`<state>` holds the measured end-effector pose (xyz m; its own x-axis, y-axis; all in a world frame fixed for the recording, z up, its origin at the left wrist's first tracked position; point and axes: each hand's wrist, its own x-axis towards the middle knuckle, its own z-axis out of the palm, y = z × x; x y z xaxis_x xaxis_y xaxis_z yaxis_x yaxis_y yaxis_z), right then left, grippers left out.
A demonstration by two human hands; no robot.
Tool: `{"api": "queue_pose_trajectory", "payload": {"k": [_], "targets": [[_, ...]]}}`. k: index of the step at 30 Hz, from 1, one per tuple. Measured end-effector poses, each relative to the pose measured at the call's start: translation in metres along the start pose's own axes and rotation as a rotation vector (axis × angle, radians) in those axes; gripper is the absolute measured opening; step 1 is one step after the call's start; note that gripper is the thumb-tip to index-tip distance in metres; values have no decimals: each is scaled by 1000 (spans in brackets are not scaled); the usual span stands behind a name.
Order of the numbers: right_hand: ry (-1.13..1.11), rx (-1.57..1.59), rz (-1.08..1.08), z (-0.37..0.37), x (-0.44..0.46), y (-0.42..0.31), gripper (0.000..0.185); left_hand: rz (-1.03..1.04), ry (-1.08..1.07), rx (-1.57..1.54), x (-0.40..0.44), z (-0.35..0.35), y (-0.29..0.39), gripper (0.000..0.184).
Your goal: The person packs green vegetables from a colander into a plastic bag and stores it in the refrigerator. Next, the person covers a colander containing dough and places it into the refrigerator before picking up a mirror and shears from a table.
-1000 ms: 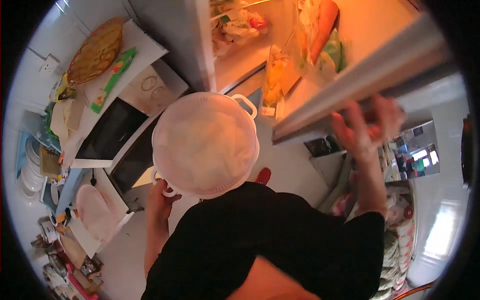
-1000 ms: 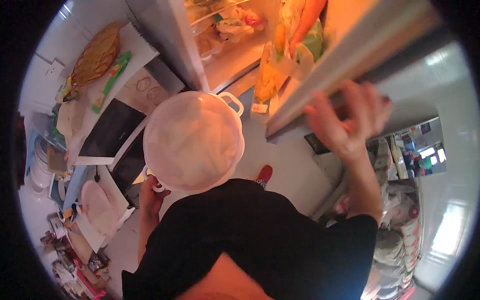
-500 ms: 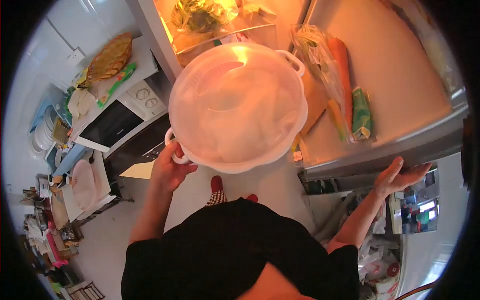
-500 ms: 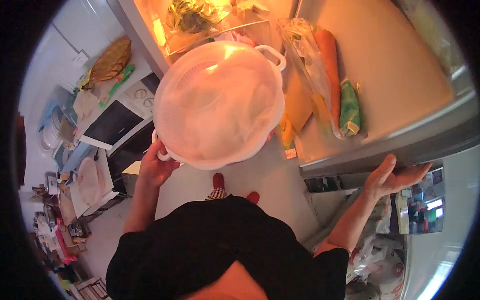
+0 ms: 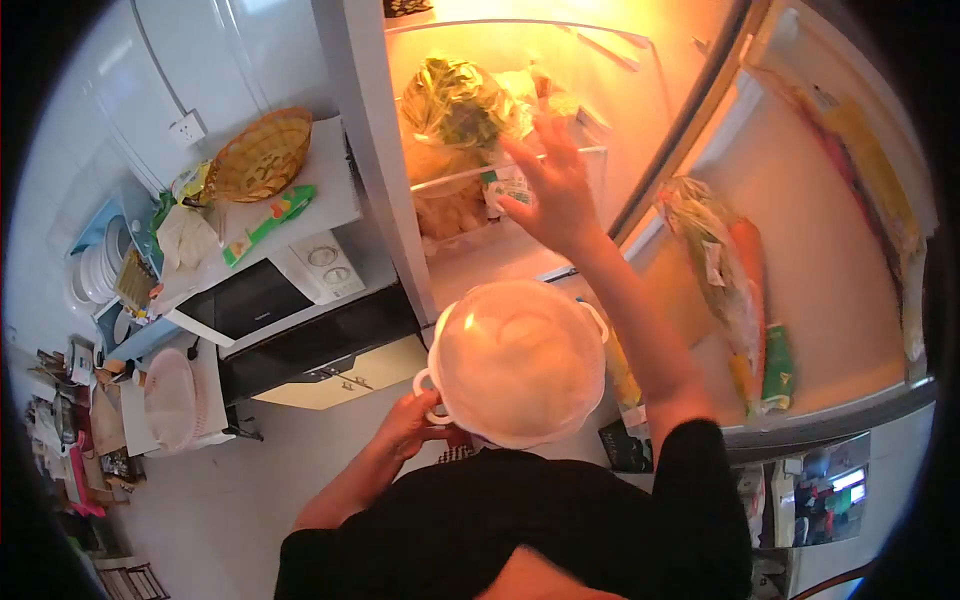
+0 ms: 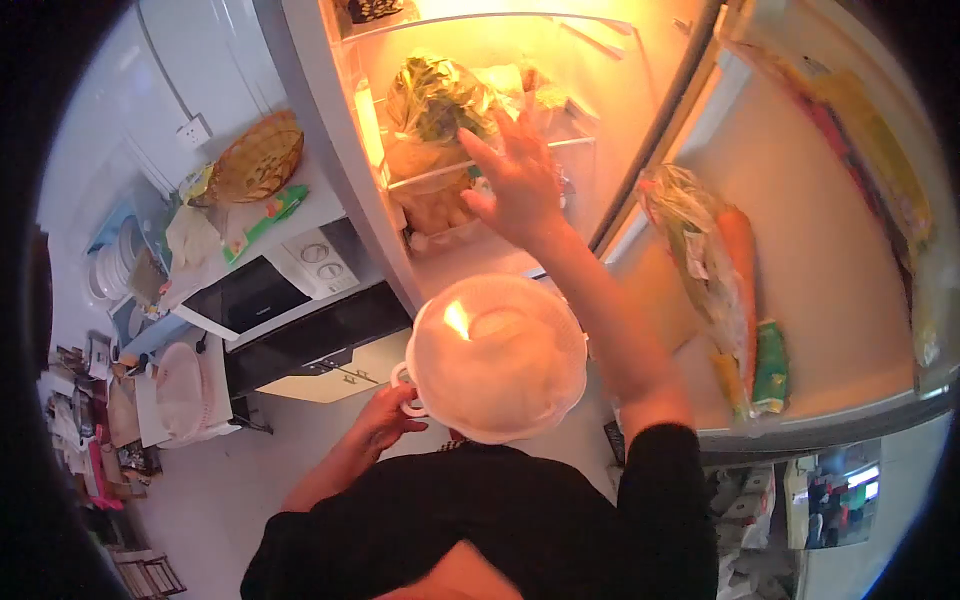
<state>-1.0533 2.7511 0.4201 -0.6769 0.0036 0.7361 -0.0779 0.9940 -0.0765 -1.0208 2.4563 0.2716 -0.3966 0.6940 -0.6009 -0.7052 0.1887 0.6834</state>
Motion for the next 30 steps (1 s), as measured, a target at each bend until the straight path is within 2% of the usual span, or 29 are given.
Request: {"api": "queue_pose_trajectory", "payload": {"k": [1, 6, 7, 10, 13, 14, 16, 17, 20, 22, 23, 24, 25, 26, 27, 29, 30], "targets": [[-99, -50, 43, 29, 14, 9, 76, -21, 20, -4, 2, 3, 0, 35], [-191, -275, 11, 109, 74, 34, 84, -62, 30, 72, 7, 0, 6, 34], [-180, -304, 19, 120, 81, 37, 70, -57, 43, 69, 8, -1, 5, 34], [-128, -421, 9, 140, 89, 46, 61, -1, 121, 50, 6, 5, 5, 33], [-31, -262, -53, 154, 94, 67, 35, 38, 154, 4, 0, 16, 8, 33], [49, -189, -85, 154, 96, 75, 31, 51, 154, -14, -1, 18, 9, 34], [210, -41, -140, 141, 102, 89, 25, 65, 153, -88, 3, 14, -3, 33], [108, -85, -70, 133, 104, 98, 26, 83, 148, -122, 2, 15, -4, 31], [184, -119, -59, 102, 103, 117, 23, 147, 145, -220, 3, 24, -8, 31], [389, 71, -66, 75, 95, 117, 21, 175, 136, -235, -1, 33, -2, 31], [489, 169, -69, 61, 88, 117, 20, 204, 141, -254, -1, 39, -1, 24], [385, 260, 62, 46, 79, 122, 23, 211, 148, -250, -4, 43, 1, 21], [398, 393, 184, 23, 69, 113, 17, 220, 156, -246, -7, 48, 3, 19], [502, 306, 157, 5, 60, 111, 12, 231, 162, -243, -8, 51, 6, 17], [581, 431, 120, -19, 47, 106, 8, 248, 131, -239, -7, 51, 7, 13], [604, 127, 105, -70, 22, 115, 12, 280, 127, -254, -4, 55, 9, 23], [743, 405, 181, -80, 7, 117, 15, 298, 126, -262, -2, 57, 11, 28]]}}
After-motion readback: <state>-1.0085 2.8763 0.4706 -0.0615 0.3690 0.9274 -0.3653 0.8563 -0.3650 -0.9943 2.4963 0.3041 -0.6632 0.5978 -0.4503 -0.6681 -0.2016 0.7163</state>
